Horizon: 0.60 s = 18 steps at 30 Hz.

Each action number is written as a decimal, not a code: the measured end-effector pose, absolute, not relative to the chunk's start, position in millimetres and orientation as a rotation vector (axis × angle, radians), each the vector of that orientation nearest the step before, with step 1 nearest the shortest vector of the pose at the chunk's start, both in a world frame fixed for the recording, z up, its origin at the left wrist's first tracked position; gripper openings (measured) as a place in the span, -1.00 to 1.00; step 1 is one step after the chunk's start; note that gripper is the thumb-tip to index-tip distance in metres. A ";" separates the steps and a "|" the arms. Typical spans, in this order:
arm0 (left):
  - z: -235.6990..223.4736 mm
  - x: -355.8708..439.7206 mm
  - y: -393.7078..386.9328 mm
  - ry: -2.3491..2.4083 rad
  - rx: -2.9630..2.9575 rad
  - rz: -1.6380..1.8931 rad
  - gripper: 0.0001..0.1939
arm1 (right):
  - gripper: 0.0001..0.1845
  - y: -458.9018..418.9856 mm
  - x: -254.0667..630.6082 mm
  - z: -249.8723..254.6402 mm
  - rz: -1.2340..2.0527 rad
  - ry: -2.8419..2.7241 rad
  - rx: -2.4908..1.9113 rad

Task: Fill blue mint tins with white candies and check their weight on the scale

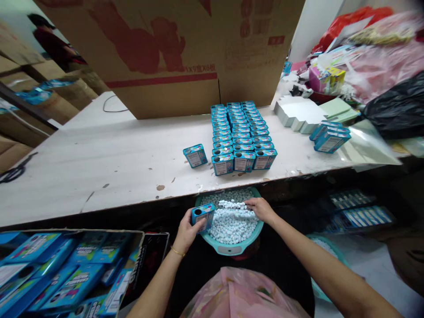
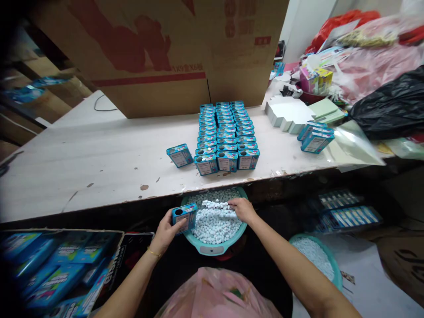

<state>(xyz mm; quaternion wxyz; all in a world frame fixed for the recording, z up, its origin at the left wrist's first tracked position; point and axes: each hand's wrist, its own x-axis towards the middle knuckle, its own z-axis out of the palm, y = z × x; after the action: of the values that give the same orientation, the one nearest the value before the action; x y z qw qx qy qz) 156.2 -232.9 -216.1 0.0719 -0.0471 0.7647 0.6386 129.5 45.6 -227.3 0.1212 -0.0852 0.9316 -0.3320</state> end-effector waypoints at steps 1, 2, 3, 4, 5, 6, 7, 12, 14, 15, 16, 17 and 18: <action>-216.1 154.3 -232.5 2.390 -0.066 1.833 -0.61 | -0.72 47.2 128.6 -217.8 -0.964 2.724 -0.270; -216.3 152.3 -230.3 2.457 -0.003 1.761 -0.62 | -0.72 47.8 127.4 -208.2 -0.951 2.726 -0.293; -216.5 150.5 -226.9 2.505 0.045 1.705 -0.63 | -0.72 47.6 125.9 -198.6 -0.934 2.726 -0.317; -216.6 148.7 -222.6 2.539 0.083 1.660 -0.64 | -0.72 46.4 124.1 -189.0 -0.908 2.725 -0.343; -216.6 147.2 -218.1 2.565 0.116 1.620 -0.64 | -0.72 44.4 122.2 -179.6 -0.871 2.721 -0.374; -216.4 145.9 -213.6 2.587 0.146 1.584 -0.65 | -0.73 41.6 120.2 -170.3 -0.817 2.716 -0.412; -216.2 144.8 -209.5 2.605 0.178 1.551 -0.65 | -0.73 38.1 118.3 -161.1 -0.744 2.711 -0.455; -216.3 142.6 -199.6 2.673 0.290 1.435 -0.67 | -0.74 12.4 113.0 -117.6 -0.191 2.752 -0.603; -217.9 143.2 -199.8 2.690 0.314 1.425 -0.67 | -0.73 -0.9 113.6 -103.9 -0.036 2.760 -0.642; -219.0 143.6 -200.3 2.693 0.318 1.430 -0.67 | -0.73 -7.8 114.4 -98.4 0.009 2.761 -0.661; -220.1 144.2 -200.9 2.693 0.315 1.441 -0.67 | -0.73 -14.7 115.4 -93.8 0.037 2.763 -0.681; -221.2 144.7 -201.5 2.692 0.307 1.455 -0.66 | -0.73 -21.1 116.7 -90.1 0.045 2.756 -0.709; -222.2 145.1 -202.1 2.690 0.297 1.466 -0.66 | -0.73 -26.9 118.0 -87.2 0.041 2.746 -0.738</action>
<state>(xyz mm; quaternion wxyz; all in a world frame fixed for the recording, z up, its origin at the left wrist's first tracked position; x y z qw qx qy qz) 145.1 -202.1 -222.2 0.0320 0.0963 0.8735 0.4761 118.0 -26.9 -87.2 0.1483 -0.2567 0.9550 0.0143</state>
